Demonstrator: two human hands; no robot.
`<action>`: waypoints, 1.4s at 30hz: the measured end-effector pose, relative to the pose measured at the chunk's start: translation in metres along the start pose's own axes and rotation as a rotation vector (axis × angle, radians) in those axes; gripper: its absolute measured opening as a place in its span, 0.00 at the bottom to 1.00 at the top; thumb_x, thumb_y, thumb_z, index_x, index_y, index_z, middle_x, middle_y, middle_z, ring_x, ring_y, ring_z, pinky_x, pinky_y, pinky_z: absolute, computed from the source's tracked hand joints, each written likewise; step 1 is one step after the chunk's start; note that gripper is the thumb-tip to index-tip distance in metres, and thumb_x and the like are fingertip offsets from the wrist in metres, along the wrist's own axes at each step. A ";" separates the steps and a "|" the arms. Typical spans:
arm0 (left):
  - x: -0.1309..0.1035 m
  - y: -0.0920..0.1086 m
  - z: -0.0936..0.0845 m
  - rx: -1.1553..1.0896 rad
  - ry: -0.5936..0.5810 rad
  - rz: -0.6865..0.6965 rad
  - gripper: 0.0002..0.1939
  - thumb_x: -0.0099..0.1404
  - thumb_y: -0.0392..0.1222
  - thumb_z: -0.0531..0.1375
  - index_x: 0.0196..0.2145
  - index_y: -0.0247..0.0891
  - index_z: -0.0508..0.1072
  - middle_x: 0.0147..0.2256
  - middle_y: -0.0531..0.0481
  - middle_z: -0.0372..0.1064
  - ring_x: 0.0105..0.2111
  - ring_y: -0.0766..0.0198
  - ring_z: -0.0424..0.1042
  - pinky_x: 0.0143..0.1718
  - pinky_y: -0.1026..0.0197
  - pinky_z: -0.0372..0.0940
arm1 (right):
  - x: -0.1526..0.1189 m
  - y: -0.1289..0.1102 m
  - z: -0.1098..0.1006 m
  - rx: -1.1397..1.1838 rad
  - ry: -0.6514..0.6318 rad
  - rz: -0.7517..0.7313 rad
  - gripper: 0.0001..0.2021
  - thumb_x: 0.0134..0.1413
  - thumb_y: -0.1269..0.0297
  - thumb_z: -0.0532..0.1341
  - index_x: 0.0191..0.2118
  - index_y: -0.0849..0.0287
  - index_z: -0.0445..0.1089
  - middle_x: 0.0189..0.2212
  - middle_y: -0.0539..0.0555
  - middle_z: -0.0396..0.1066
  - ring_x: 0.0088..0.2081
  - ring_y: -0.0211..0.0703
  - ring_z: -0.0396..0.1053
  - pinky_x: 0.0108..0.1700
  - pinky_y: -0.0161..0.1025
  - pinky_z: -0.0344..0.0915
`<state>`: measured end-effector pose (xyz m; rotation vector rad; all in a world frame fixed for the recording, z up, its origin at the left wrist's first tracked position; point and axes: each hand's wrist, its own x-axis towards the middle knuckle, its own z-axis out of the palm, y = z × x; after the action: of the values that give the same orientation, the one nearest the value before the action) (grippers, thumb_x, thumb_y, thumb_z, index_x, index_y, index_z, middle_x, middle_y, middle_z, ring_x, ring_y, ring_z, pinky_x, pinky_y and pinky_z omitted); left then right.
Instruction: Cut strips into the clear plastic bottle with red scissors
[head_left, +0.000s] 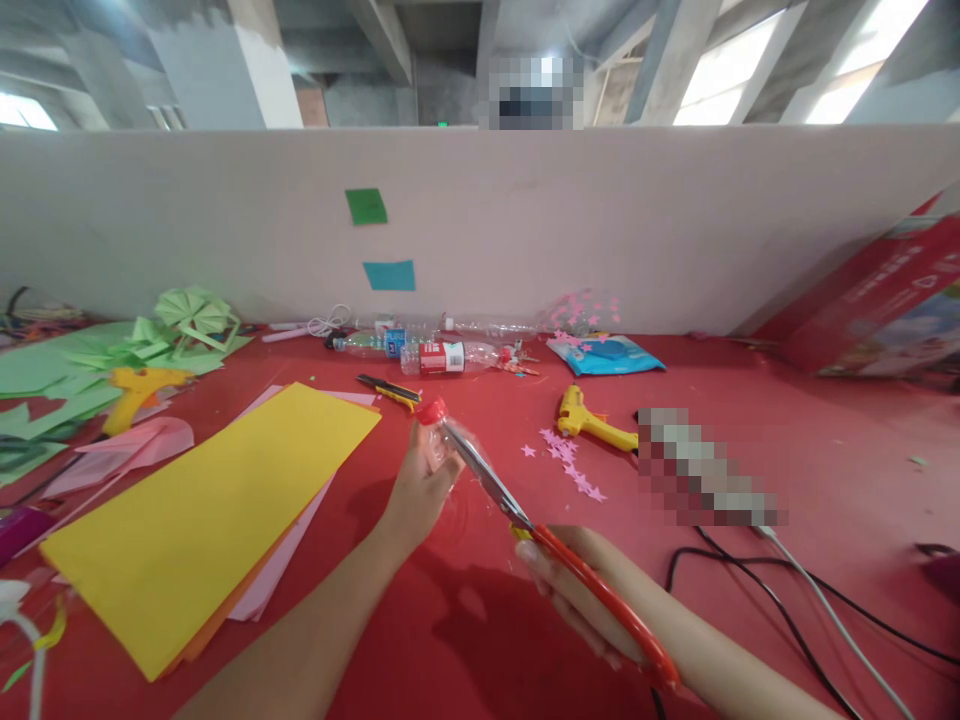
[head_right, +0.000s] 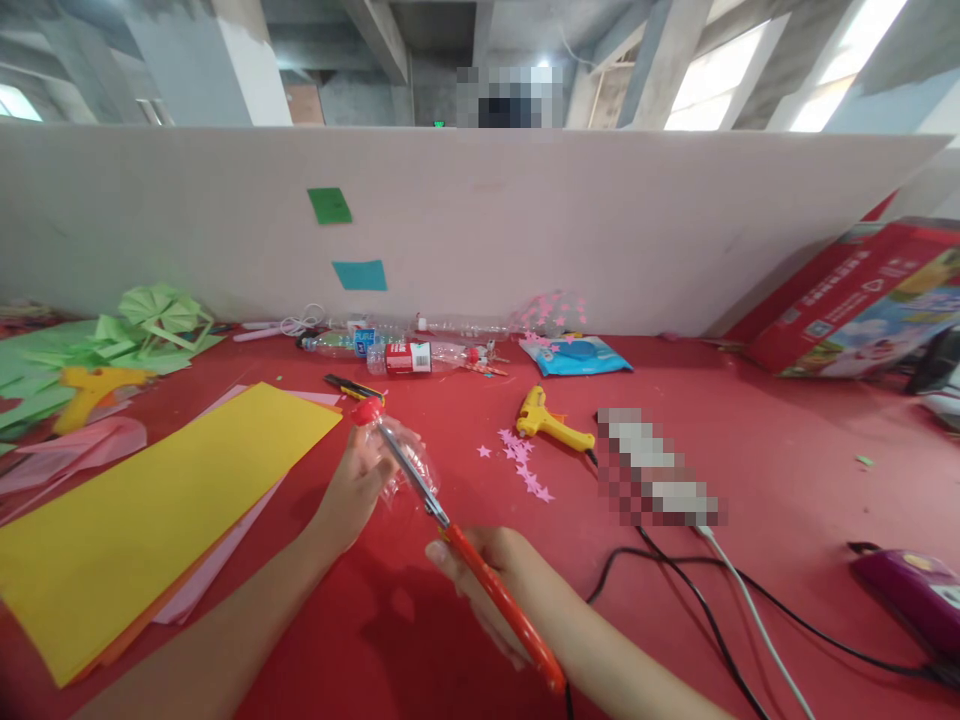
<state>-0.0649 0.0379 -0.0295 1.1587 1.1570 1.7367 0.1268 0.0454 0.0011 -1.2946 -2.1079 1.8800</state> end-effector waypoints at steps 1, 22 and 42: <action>0.000 0.000 0.000 -0.011 0.001 0.004 0.15 0.56 0.47 0.63 0.37 0.41 0.65 0.38 0.46 0.72 0.42 0.56 0.72 0.49 0.52 0.62 | 0.000 -0.001 0.000 -0.005 0.005 0.004 0.22 0.56 0.42 0.53 0.23 0.55 0.53 0.06 0.39 0.51 0.08 0.28 0.48 0.10 0.26 0.45; 0.008 0.015 -0.016 -0.670 0.152 -0.230 0.13 0.53 0.43 0.65 0.36 0.40 0.70 0.34 0.51 0.72 0.40 0.58 0.73 0.48 0.50 0.65 | 0.002 0.004 -0.008 -0.197 0.099 -0.089 0.24 0.56 0.40 0.53 0.23 0.55 0.51 0.10 0.41 0.53 0.13 0.30 0.51 0.16 0.29 0.48; 0.013 0.015 -0.023 -0.715 0.354 -0.202 0.04 0.56 0.39 0.59 0.29 0.37 0.72 0.29 0.49 0.72 0.34 0.60 0.74 0.47 0.48 0.67 | -0.001 0.001 -0.017 -0.563 0.096 -0.237 0.22 0.57 0.43 0.53 0.25 0.57 0.53 0.21 0.45 0.54 0.23 0.34 0.52 0.25 0.32 0.47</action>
<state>-0.0922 0.0389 -0.0163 0.3045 0.6952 1.9930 0.1369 0.0583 0.0058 -1.1009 -2.7000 1.1503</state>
